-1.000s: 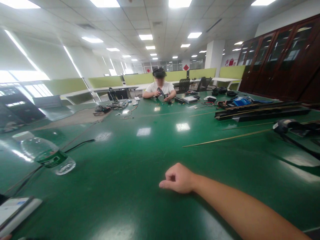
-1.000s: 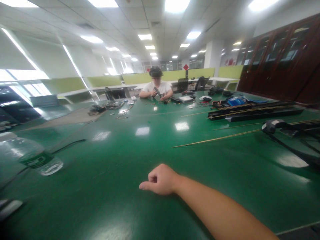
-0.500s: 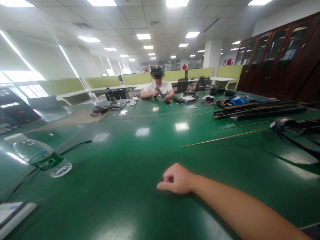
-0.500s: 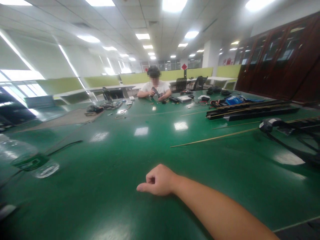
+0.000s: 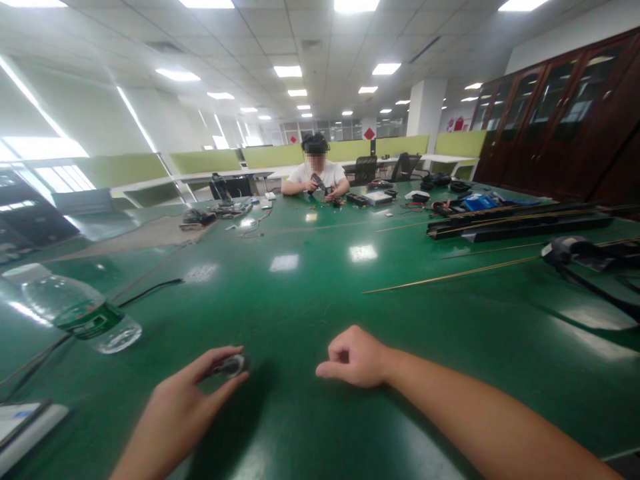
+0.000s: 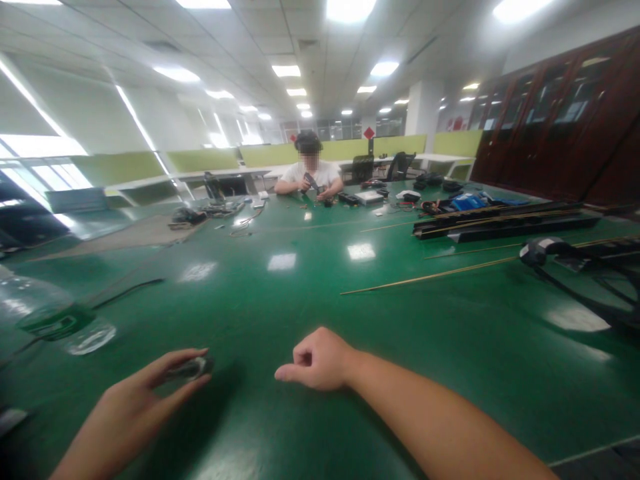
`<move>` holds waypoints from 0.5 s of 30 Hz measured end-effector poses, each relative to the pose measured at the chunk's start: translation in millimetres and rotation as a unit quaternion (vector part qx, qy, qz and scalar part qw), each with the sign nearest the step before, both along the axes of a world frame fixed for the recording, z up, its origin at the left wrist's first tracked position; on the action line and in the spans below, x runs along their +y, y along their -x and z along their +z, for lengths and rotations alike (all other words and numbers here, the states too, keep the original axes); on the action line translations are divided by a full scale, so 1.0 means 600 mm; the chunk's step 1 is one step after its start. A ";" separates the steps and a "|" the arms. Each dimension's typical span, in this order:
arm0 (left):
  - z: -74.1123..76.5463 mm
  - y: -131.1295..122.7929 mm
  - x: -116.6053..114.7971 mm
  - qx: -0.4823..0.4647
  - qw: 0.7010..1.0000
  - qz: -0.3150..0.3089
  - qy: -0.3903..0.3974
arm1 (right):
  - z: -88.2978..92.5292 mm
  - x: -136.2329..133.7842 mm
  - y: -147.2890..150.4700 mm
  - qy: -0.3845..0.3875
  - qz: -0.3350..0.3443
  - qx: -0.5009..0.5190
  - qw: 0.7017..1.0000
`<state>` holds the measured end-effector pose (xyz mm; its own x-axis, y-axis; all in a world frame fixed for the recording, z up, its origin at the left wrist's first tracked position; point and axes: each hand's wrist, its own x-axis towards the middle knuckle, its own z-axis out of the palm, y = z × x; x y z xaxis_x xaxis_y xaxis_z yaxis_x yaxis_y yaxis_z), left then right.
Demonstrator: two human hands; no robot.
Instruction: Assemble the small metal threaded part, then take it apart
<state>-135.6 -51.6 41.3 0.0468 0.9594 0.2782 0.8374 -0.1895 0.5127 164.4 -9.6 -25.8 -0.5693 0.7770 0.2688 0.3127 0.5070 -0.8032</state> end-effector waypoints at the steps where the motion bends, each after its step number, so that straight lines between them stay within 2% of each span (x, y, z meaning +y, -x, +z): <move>1: -0.001 -0.028 0.016 0.001 0.999 -0.050 0.014 | -0.001 0.002 -0.001 0.018 0.000 0.021 1.000; 4: 0.003 -0.120 0.054 -0.010 0.983 -0.184 0.023 | -0.003 0.012 -0.004 0.102 0.002 0.120 0.987; 7: 0.003 -0.180 0.075 -0.056 0.966 -0.249 0.038 | -0.007 0.024 -0.006 0.159 0.000 0.209 0.965; 10: -0.010 -0.195 0.081 -0.132 0.954 -0.260 0.075 | -0.010 0.029 -0.006 0.175 0.007 0.236 0.956; 15: -0.041 -0.185 0.071 -0.239 0.933 -0.227 0.142 | -0.013 0.023 -0.004 0.180 0.020 0.224 0.958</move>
<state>-24.4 -9.1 17.0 0.4018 0.9092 0.1091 0.3668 -0.2690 0.8906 166.8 4.3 -33.7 -0.4901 0.8457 0.2113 -0.1182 0.1757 -0.9773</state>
